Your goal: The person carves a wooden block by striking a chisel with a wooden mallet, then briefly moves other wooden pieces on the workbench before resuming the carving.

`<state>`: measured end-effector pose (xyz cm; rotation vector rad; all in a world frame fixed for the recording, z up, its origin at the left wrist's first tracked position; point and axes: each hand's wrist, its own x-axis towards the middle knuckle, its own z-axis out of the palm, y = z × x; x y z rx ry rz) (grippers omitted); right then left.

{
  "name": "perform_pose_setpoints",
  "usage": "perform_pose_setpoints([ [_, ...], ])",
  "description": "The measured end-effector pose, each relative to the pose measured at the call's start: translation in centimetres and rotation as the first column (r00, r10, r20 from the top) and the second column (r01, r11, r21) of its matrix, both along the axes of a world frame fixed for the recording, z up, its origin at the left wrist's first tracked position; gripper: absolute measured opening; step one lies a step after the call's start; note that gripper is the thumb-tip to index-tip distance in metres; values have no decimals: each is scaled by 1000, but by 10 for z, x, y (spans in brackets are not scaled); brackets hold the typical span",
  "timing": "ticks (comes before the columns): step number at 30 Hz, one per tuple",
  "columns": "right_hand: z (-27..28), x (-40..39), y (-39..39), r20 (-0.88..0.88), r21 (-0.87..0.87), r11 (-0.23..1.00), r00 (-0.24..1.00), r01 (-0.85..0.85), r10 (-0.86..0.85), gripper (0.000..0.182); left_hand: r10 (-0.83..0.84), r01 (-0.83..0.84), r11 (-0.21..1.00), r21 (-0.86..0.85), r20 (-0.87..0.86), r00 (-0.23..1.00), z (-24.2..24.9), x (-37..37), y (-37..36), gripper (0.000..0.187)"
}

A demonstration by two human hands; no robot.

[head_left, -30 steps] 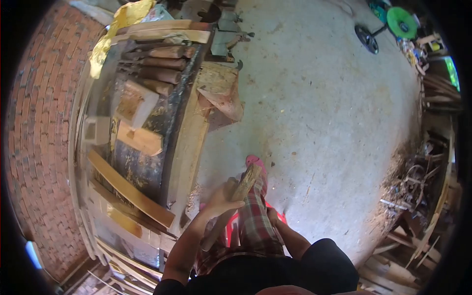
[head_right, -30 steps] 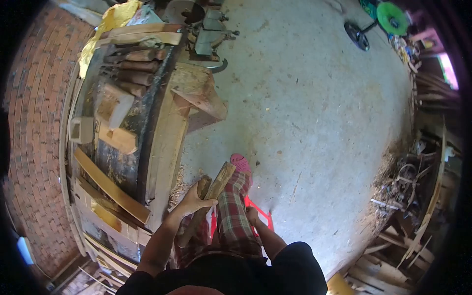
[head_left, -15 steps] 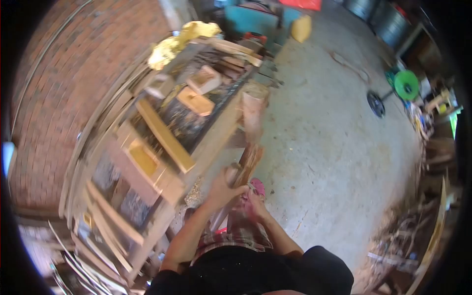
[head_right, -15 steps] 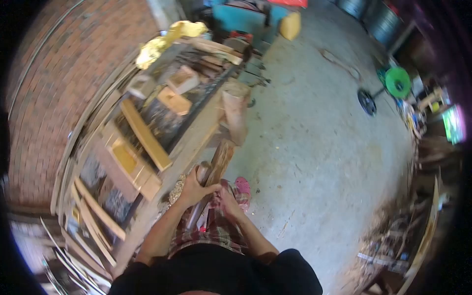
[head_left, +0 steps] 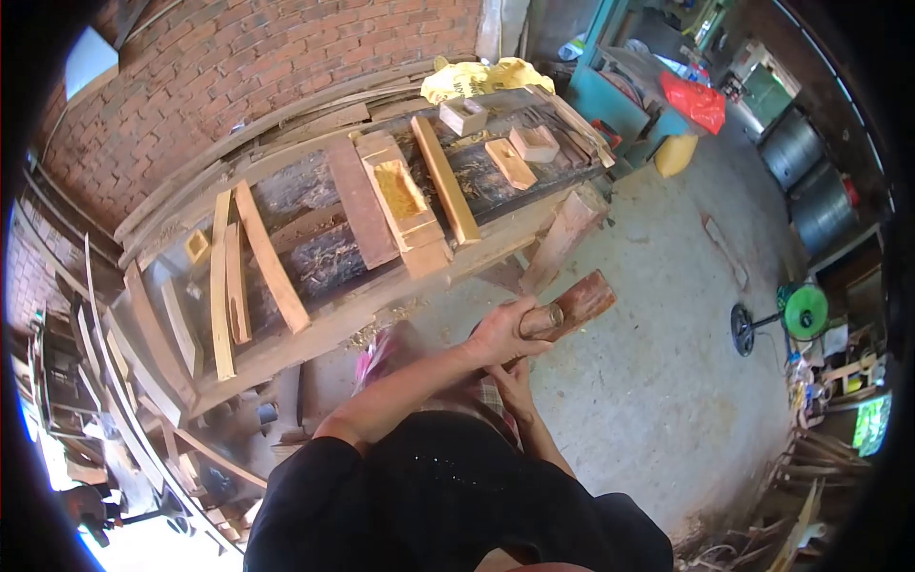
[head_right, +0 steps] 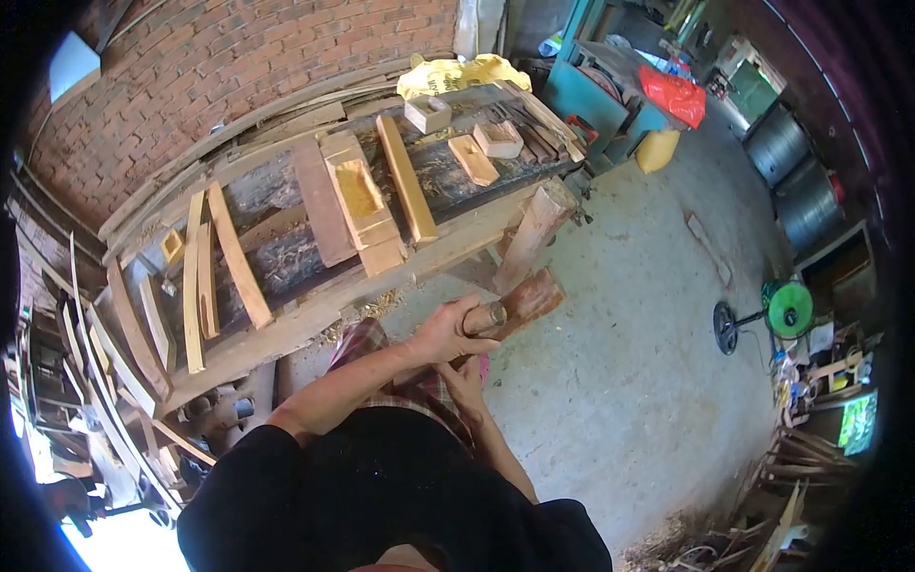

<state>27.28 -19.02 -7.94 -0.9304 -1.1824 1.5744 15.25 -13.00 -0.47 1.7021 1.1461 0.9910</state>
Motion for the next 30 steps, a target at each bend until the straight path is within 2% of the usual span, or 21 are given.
perform_pose_setpoints([
  [1,5,-5,-1,15,5,1000,1000,-13,13,52,13,-13,1000,5,15,1000,0,-3,-2,61],
  [3,16,-12,0,-74,99,987,990,126,-119,48,0,-29,938,344,86,996,-2,-10,-2,49],
  [6,42,-3,18,33,66,979,980,195,-197,45,40,-70,938,341,93,995,17,-38,4,45],
  [7,51,1,25,42,69,980,981,185,-188,45,59,-76,919,388,55,997,28,-50,6,43],
  [8,61,7,31,71,88,953,953,289,-295,38,66,-86,920,383,65,996,28,-60,15,43],
  [9,70,11,34,98,110,914,911,390,-400,32,116,-88,848,522,-22,993,29,-70,26,41],
  [10,82,13,39,105,111,916,912,385,-396,32,178,-71,756,651,-100,979,29,-78,39,39],
  [11,94,15,40,146,157,899,891,408,-430,32,181,-79,760,646,-93,979,28,-84,49,39],
  [12,103,17,42,183,203,880,867,429,-464,33,281,-153,731,664,-89,956,26,-90,60,39],
  [13,108,19,42,202,172,884,863,434,-463,50,379,-222,694,685,-85,922,23,-95,70,40],
  [14,115,16,41,205,172,885,863,432,-461,50,380,-225,694,684,-83,921,19,-100,80,40],
  [16,130,6,40,171,226,880,872,418,-459,39,502,-422,582,695,102,859,12,-111,98,36],
  [17,131,4,40,173,227,881,873,415,-456,39,512,-433,607,667,88,854,7,-117,104,29],
  [20,127,0,41,153,283,879,887,384,-436,40,536,-487,632,603,114,837,-11,-124,116,24],
  [22,112,-1,42,87,466,803,884,371,-459,39,537,-505,634,585,136,832,-17,-126,116,25],
  [23,106,0,43,110,571,768,899,291,-423,37,536,-521,637,568,160,829,-20,-128,116,25],
  [24,99,-6,47,112,570,770,902,286,-418,37,541,-525,635,566,160,826,-22,-129,116,25],
  [26,79,-27,47,-20,703,643,913,303,-408,34,552,-528,608,594,162,818,-25,-127,116,28],
  [28,24,-27,42,209,599,756,860,264,-466,28,562,-571,597,563,215,799,-32,-123,116,29],
  [29,3,-30,46,336,394,893,871,216,-359,31,569,-611,583,536,267,778,-32,-121,116,30],
  [30,-8,-34,49,431,158,972,873,174,-226,35,565,-609,589,530,268,780,-32,-119,115,30],
])
